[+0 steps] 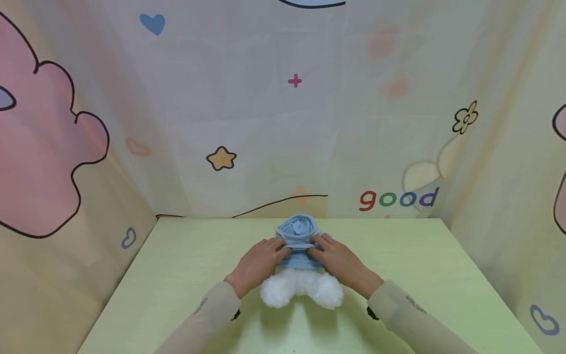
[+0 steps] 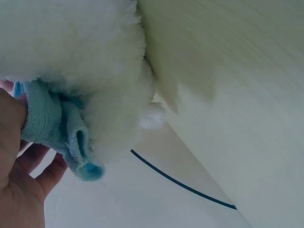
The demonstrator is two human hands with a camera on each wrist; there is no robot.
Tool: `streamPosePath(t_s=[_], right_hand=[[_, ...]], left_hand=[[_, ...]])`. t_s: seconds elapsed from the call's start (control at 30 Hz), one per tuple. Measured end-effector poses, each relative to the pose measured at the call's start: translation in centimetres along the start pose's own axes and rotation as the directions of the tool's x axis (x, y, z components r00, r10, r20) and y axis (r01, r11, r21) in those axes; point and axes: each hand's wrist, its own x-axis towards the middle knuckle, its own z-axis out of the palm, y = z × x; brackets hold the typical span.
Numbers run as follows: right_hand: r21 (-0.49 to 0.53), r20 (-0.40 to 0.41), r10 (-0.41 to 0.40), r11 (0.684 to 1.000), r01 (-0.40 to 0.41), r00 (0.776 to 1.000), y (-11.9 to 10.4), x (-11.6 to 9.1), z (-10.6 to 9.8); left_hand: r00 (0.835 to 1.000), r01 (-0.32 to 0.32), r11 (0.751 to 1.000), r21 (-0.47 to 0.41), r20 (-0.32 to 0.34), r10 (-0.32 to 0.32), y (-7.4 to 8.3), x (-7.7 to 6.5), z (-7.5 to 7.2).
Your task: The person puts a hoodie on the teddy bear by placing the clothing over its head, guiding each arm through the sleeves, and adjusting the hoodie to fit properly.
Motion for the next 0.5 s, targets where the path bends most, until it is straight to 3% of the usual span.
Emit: streamPosePath(t_s=[0.1,0.3,0.5], right_hand=[[-0.053,0.031,-0.007,0.999,0.008,0.999,-0.1,0.2,0.1],[-0.121,0.055,-0.02,0.992,0.027,0.998,-0.2,0.6,-0.1],[-0.162,0.102,0.011,0.987,0.005,0.995,0.4,1.5,-0.3]], left_hand=[[1.0,0.015,1.0,0.012,0.006,-0.015,-0.2,0.3,0.0],[1.0,-0.014,0.995,0.095,0.028,0.011,-0.8,0.8,0.5],[1.0,0.031,0.996,0.078,-0.009,-0.03,-1.5,1.6,0.5]])
